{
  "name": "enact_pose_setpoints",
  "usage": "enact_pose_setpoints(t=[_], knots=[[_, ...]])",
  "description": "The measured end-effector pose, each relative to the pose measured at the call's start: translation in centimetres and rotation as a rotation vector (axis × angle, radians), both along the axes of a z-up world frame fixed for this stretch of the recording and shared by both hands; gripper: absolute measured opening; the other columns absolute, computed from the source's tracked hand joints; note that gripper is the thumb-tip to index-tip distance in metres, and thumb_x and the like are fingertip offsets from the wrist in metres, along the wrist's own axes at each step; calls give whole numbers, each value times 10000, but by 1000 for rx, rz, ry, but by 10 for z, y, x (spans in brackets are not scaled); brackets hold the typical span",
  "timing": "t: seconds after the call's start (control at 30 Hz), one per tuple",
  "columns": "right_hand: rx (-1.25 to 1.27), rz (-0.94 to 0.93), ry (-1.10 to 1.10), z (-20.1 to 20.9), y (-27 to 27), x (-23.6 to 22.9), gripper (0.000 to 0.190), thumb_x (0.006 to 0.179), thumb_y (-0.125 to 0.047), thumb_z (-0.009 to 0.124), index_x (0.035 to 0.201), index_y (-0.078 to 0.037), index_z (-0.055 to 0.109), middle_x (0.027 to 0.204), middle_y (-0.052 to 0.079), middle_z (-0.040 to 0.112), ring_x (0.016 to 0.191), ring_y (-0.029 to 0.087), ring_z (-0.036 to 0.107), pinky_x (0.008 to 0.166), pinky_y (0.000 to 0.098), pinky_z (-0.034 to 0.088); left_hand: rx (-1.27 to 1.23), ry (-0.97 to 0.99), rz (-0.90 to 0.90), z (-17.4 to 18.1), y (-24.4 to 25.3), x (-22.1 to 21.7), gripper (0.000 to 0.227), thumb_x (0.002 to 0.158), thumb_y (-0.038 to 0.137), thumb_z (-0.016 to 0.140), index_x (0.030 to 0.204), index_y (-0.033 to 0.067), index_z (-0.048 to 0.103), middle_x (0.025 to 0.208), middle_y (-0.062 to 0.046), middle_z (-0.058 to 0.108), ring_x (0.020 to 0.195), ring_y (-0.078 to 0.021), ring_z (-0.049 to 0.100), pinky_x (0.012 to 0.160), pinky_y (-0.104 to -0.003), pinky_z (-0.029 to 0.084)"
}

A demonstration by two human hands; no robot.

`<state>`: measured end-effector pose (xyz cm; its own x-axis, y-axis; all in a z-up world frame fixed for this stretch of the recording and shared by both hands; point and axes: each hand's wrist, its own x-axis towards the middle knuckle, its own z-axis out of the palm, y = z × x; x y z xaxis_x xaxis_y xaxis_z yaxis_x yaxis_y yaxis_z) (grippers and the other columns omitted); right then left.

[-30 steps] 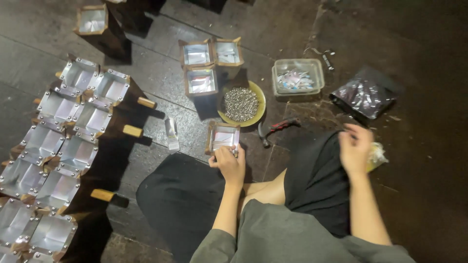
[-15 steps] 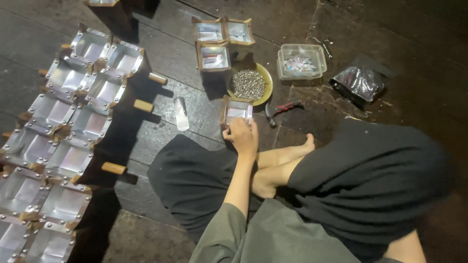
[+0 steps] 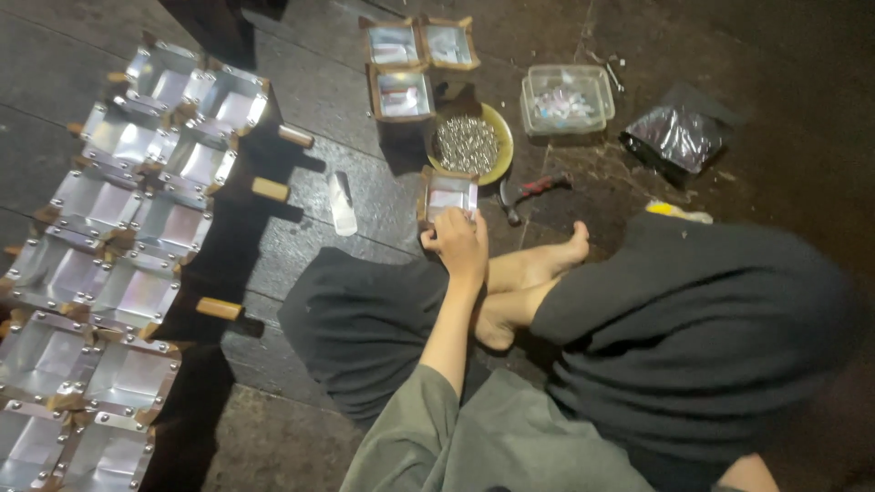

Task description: Assembling small wooden frames by manually attaching metal corner brackets using a hammer and tacks.

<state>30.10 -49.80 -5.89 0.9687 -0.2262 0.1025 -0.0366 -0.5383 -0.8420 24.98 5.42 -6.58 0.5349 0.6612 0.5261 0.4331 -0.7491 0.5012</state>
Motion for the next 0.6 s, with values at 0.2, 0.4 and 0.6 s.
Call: enact_pose_setpoints(t=[0.2, 0.4, 0.6], knots=[[-68, 28, -85, -27, -47, 10, 85, 1063, -42, 670, 1135, 1, 686, 1105, 83, 681, 1002, 177, 610, 935, 331, 497, -26, -19, -4, -1, -1, 1, 239, 886, 300, 695, 850, 186, 488, 774, 27, 479, 758, -172, 504, 888, -442, 266], [-88, 97, -173, -39, -41, 51, 52, 1061, 7, 704, 1107, 26, 691, 1075, 100, 684, 974, 184, 616, 925, 326, 512, -10, -5, -12, 2, 1, -2, 238, 895, 309, 689, 851, 192, 486, 768, 23, 477, 748, -172, 506, 873, -434, 274], [-48, 163, -302, 44, 87, 100, 48, 1059, 56, 738, 1079, 52, 694, 1044, 118, 688, 945, 190, 622, 915, 321, 526, -50, -38, -62, 22, 4, -11, 187, 876, 227, 693, 911, 91, 569, 873, -54, 584, 793, -246, 497, 909, -440, 287]])
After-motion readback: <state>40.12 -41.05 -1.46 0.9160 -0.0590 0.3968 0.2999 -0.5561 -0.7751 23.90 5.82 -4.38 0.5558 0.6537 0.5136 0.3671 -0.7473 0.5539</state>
